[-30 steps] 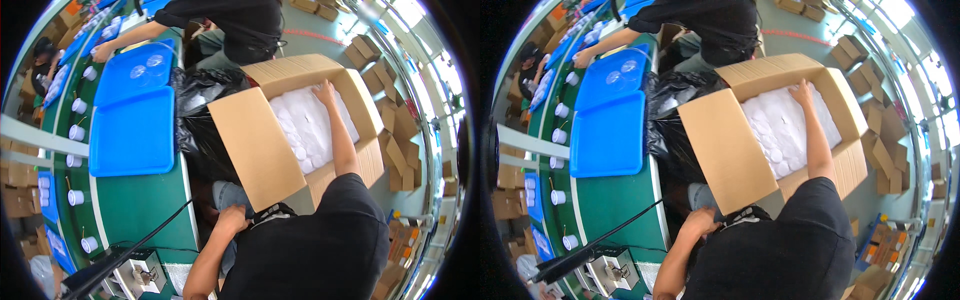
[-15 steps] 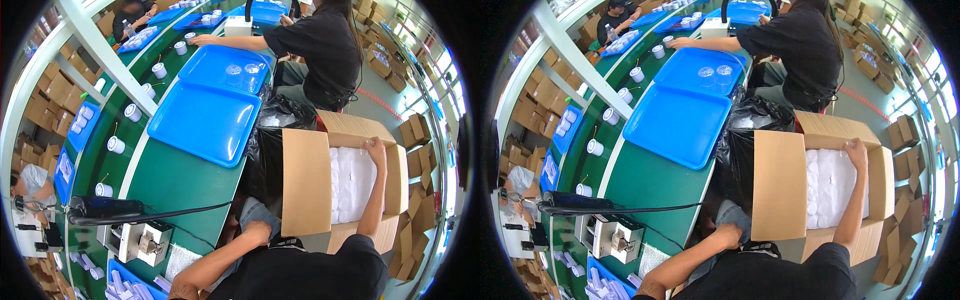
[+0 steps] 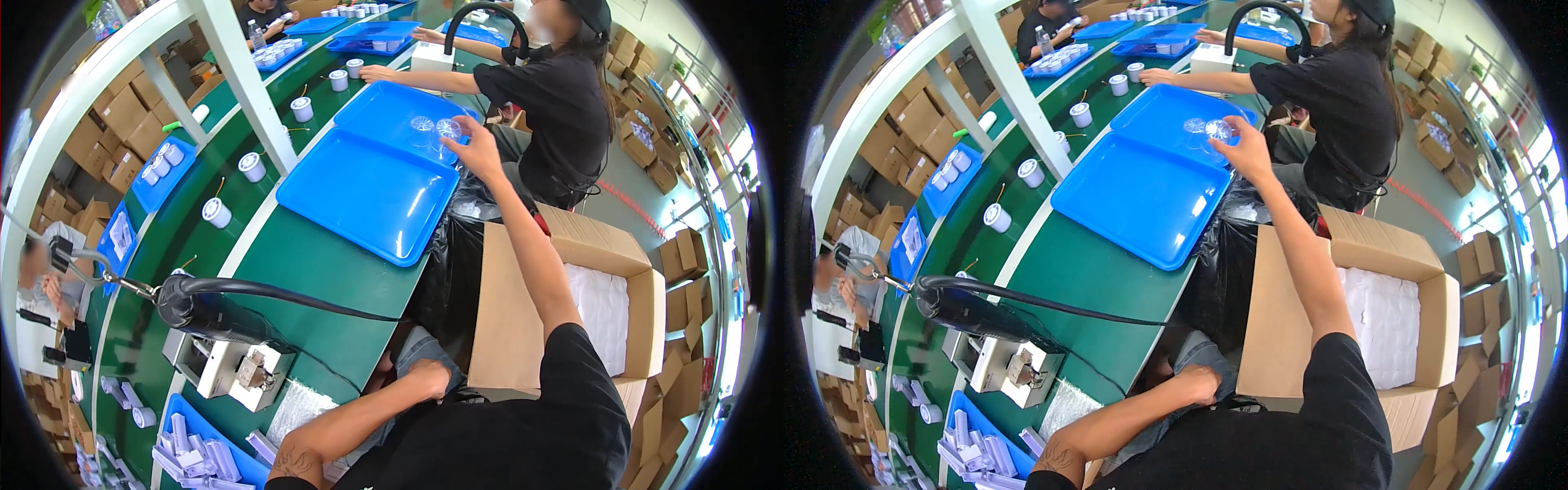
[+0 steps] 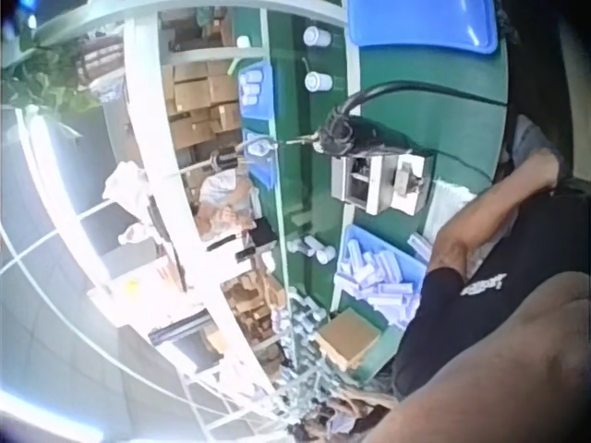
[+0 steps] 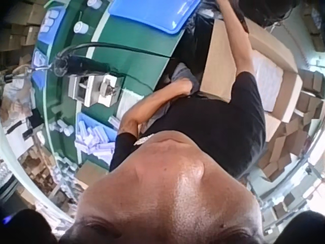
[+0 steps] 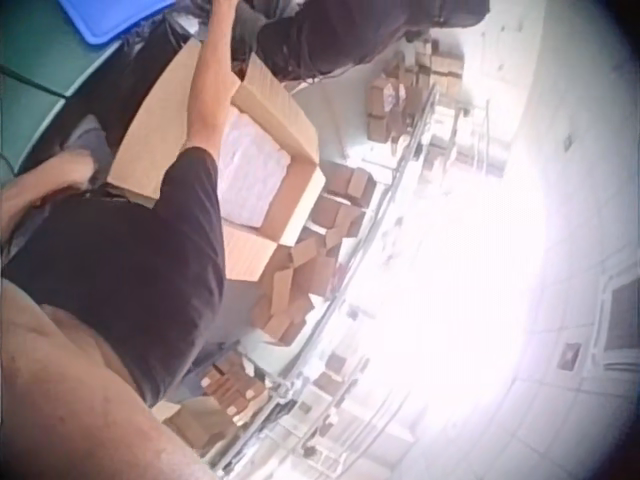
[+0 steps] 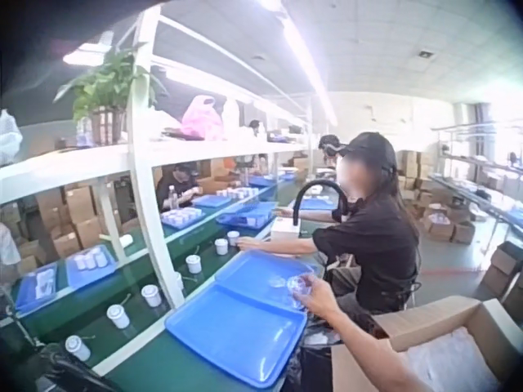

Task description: Assembling small handheld electric fans using an electric screwdriver and packing them into boxes.

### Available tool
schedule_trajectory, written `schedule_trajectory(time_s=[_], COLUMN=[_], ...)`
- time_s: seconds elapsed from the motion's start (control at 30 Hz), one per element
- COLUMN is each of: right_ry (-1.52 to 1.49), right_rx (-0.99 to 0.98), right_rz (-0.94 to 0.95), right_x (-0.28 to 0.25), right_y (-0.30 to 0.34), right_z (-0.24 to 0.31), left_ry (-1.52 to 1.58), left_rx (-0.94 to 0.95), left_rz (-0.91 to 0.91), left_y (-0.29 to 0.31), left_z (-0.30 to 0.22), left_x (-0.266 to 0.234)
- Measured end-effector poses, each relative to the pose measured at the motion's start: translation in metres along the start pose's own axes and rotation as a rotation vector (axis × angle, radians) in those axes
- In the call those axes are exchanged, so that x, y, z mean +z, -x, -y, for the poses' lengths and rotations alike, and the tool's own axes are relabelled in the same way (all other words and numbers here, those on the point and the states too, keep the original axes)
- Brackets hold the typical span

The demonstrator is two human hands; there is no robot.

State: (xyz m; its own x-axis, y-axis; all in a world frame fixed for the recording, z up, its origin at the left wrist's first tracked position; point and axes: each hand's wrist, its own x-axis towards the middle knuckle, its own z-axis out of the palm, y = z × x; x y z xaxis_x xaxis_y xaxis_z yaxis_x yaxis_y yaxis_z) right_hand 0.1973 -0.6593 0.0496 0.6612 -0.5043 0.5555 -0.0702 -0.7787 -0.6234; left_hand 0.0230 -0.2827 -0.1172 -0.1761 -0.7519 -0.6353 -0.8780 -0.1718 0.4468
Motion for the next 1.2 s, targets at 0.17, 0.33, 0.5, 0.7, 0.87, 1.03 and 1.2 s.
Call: schedule_trajectory(time_s=[0.17, 0.33, 0.5, 0.7, 0.87, 1.03, 1.2], right_ry=[0.149, 0.093, 0.148, 0.907, 0.908, 0.934, 0.907], right_rx=[-0.005, -0.064, 0.121, 1.036, 1.221, 1.099, 1.045], right_rz=[-0.133, -0.059, -0.322, 0.006, 0.047, 0.046, 0.115], right_x=[0.007, -0.039, -0.167, -0.323, -0.317, -0.306, -0.3], right_y=[0.019, 0.085, 0.186, 0.411, 0.494, 0.48, 0.461], right_z=[-0.054, 0.005, -0.038, -0.236, -0.251, -0.236, -0.216], left_ry=[-0.057, -0.009, -0.042, -0.045, 0.004, 0.009, 0.058], left_rx=[0.103, 0.088, 0.07, 0.058, 0.058, -0.017, -0.022], left_rz=[0.004, -0.074, -0.045, -0.043, -0.134, -0.078, -0.116], left_y=[0.001, 0.029, 0.024, 0.022, 0.022, 0.025, 0.028], left_z=[-0.009, 0.001, 0.0, -0.021, -0.017, -0.016, -0.018], left_x=[-0.017, -0.032, -0.038, -0.048, -0.025, -0.026, -0.028])
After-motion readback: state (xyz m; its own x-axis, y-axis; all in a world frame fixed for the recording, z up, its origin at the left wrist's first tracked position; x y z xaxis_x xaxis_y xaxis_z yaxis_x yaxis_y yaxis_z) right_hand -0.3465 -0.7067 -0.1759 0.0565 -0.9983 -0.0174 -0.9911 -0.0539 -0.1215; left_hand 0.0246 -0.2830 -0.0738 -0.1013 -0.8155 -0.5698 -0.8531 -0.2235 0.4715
